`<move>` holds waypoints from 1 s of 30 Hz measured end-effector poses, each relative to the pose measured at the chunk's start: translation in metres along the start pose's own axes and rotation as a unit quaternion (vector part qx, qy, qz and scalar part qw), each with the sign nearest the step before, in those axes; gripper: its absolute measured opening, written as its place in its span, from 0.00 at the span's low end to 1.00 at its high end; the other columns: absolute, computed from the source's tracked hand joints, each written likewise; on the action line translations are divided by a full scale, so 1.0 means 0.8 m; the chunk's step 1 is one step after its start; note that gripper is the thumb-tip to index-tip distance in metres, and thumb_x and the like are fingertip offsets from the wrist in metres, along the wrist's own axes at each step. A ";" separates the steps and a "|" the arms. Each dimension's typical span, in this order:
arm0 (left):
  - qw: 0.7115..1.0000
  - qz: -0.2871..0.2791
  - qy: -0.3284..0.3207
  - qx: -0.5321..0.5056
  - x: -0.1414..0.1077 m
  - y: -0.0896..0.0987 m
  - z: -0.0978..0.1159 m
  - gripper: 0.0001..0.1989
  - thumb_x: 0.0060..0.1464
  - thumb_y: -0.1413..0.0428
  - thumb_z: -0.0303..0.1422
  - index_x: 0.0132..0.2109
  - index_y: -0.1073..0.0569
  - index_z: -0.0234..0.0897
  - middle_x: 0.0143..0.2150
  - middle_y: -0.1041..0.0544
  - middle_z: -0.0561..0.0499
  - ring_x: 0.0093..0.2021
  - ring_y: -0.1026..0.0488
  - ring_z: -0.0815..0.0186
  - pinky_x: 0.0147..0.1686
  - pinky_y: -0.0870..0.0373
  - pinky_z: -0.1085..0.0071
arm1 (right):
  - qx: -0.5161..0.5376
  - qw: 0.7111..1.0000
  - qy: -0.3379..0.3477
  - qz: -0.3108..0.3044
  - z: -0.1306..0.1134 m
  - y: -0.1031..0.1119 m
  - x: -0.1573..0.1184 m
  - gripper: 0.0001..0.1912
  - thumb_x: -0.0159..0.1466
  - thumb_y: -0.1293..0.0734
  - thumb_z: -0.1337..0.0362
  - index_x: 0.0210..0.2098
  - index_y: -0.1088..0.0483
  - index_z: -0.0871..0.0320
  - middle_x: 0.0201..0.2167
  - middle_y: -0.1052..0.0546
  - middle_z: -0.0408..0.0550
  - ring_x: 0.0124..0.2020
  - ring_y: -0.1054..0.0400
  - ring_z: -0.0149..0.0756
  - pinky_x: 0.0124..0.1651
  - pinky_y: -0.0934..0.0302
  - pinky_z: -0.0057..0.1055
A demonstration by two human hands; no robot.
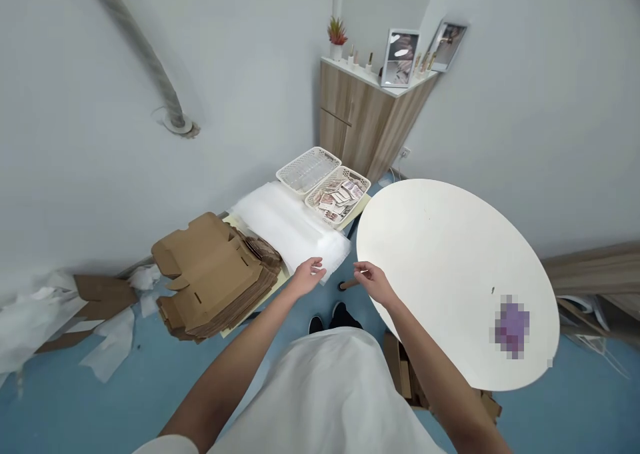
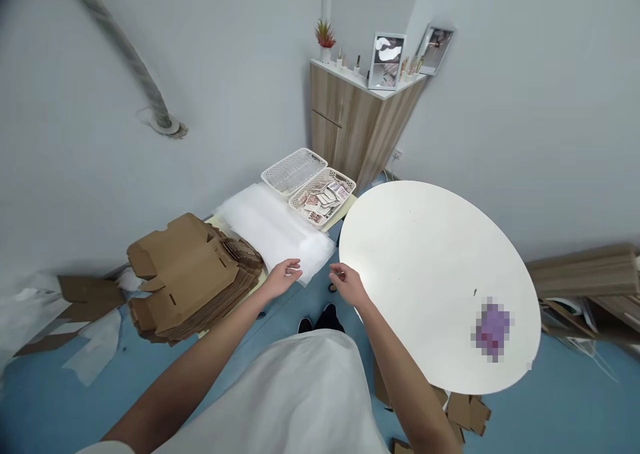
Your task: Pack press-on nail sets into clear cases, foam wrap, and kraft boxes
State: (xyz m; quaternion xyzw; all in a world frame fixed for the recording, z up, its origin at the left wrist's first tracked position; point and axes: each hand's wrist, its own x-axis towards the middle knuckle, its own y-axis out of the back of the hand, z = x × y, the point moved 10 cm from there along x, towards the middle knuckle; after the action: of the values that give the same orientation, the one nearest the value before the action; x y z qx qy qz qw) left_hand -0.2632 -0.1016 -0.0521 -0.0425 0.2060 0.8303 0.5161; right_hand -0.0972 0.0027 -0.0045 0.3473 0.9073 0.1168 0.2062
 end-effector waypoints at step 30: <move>0.993 0.010 0.053 0.109 0.375 0.018 0.046 0.27 0.45 0.46 0.28 0.55 0.37 0.35 0.61 0.43 0.44 0.62 0.52 0.55 0.60 0.57 0.59 | -0.300 0.939 0.164 -0.026 -0.040 -0.002 0.423 0.29 0.55 0.42 0.71 0.57 0.47 0.64 0.63 0.53 0.56 0.64 0.66 0.48 0.60 0.62 0.50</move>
State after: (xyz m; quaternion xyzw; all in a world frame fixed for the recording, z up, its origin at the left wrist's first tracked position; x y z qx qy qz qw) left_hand -0.4094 0.1588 -0.0989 -0.0281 0.3229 0.8045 0.4977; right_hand -0.3411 0.2288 -0.0758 0.2214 0.8600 0.4337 0.1525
